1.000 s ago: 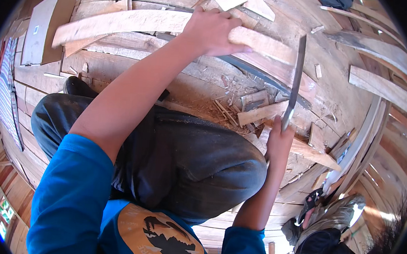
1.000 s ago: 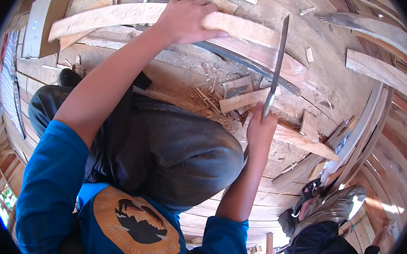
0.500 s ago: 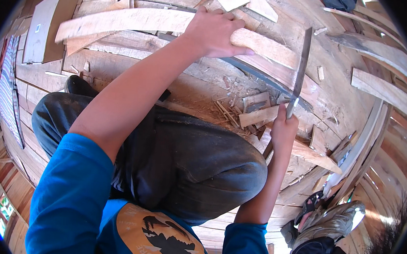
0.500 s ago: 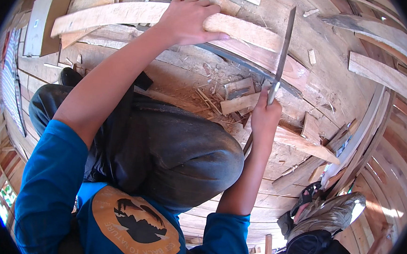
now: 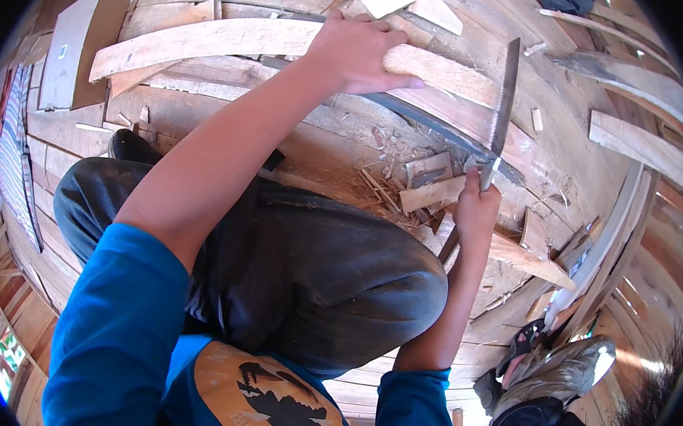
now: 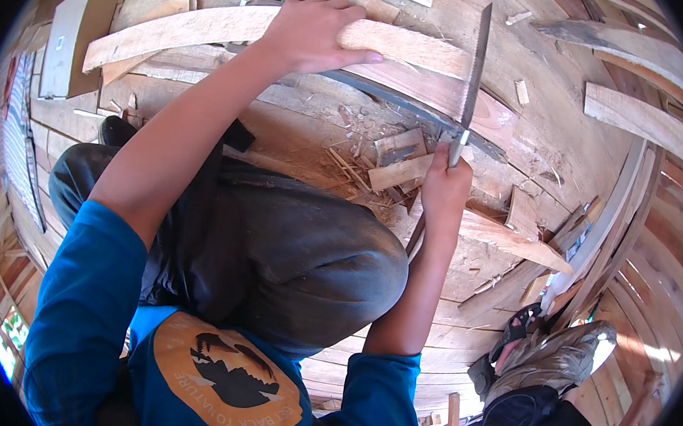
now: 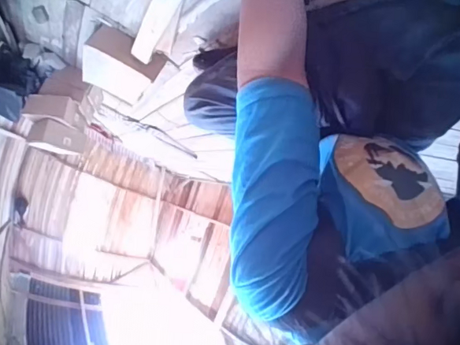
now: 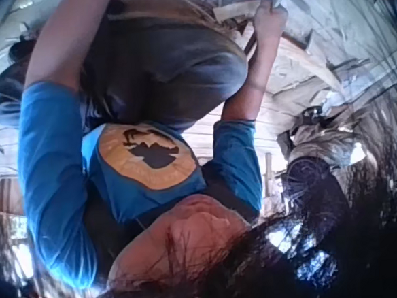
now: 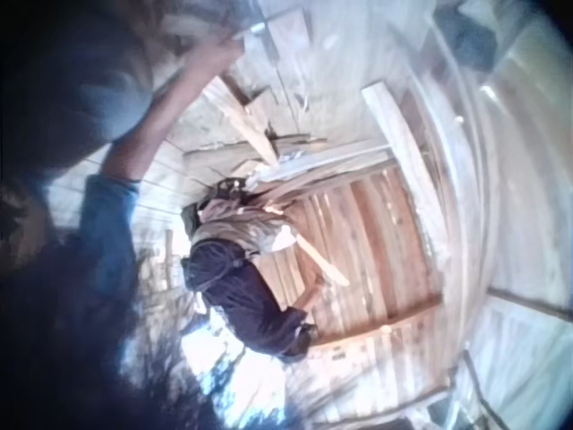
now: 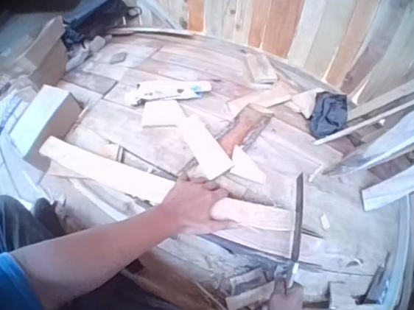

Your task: The person shapes a piece of wood using a drawknife and handles various wood fragments while sitting on a workshop floor.

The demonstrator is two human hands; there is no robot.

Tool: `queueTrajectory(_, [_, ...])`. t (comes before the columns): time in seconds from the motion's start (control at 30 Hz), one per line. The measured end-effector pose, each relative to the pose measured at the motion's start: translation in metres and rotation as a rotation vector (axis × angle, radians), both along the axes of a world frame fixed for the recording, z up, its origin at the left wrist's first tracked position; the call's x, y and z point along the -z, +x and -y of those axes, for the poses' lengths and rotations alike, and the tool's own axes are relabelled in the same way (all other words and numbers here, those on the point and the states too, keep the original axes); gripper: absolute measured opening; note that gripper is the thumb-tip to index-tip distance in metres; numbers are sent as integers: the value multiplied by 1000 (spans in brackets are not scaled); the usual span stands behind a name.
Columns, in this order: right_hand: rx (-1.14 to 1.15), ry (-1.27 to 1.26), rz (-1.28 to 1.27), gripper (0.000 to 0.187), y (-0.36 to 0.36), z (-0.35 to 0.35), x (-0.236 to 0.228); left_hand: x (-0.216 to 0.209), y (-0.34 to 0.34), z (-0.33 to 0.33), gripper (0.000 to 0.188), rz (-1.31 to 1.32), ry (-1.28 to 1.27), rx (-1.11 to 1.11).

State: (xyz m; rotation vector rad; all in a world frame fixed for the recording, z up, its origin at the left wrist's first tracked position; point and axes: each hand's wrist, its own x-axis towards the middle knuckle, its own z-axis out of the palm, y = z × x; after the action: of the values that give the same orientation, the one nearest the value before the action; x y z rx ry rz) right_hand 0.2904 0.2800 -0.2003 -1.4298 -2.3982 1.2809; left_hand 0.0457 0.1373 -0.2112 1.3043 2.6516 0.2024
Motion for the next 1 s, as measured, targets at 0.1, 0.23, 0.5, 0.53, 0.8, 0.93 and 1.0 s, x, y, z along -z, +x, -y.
queueTrajectory(0.1, [42,-101,143,45,22,16,-2,-4,-3,2,79,35,-61,-42])
queueTrajectory(0.23, [72,-85,125,44,75,44,-1,6,0,5,77,-45,-18,6])
queueTrajectory(0.5, [57,-69,74,45,1,0,3,-1,-3,0,76,10,-9,-5])
queueTrajectory(0.53, [37,-61,58,45,-2,-3,6,-2,-3,0,76,30,-33,-9])
queueTrajectory(0.8, [61,-112,168,43,70,45,-10,3,-4,6,81,-33,-67,-27])
queueTrajectory(0.93, [64,-103,126,45,47,31,-6,4,-5,6,81,-28,-39,0])
queueTrajectory(1.0, [68,-98,89,46,19,14,1,3,-5,2,81,-1,-12,3])
